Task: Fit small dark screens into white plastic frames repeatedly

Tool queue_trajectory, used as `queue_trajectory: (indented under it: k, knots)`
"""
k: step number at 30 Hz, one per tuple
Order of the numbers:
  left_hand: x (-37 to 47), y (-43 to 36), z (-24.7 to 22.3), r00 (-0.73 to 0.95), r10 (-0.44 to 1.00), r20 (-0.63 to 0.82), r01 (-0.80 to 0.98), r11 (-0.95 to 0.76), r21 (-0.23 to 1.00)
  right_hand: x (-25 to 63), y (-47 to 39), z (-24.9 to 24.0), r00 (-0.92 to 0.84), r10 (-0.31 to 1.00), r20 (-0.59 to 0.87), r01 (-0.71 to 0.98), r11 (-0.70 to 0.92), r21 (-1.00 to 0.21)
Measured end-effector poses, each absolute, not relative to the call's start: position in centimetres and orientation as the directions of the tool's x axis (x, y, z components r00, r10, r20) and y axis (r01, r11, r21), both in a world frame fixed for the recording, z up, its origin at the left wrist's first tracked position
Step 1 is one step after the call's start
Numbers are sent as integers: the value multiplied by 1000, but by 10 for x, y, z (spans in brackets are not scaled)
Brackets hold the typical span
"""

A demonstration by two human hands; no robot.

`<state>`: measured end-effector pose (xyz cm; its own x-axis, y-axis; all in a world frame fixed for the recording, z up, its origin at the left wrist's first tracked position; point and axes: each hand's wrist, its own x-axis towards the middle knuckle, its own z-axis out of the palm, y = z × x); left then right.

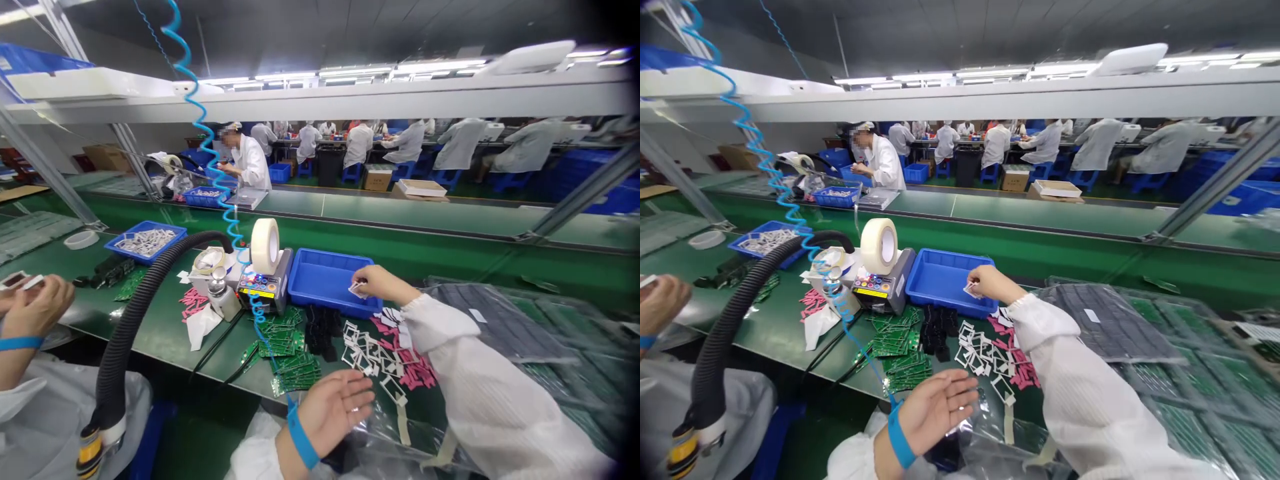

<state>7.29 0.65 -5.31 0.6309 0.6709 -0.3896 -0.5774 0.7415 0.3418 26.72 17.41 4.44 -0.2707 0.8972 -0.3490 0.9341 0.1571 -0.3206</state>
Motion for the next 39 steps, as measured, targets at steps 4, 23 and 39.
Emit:
queue_trajectory:
  k: [4, 23, 39]
  knots:
    - [64, 1, -52, 604, 673, -427, -588, 738, 331, 269, 113, 38, -271, 926, -264, 903, 150, -402]
    - [49, -25, -48, 635, 692, -344, -547, 717, 432, 200, -13, -3, -380, 923, 63, 653, 316, -688]
    - [-53, -56, -78, 326, 672, -665, -681, 655, 328, 206, 61, -59, -82, 997, 6, 920, 78, -383]
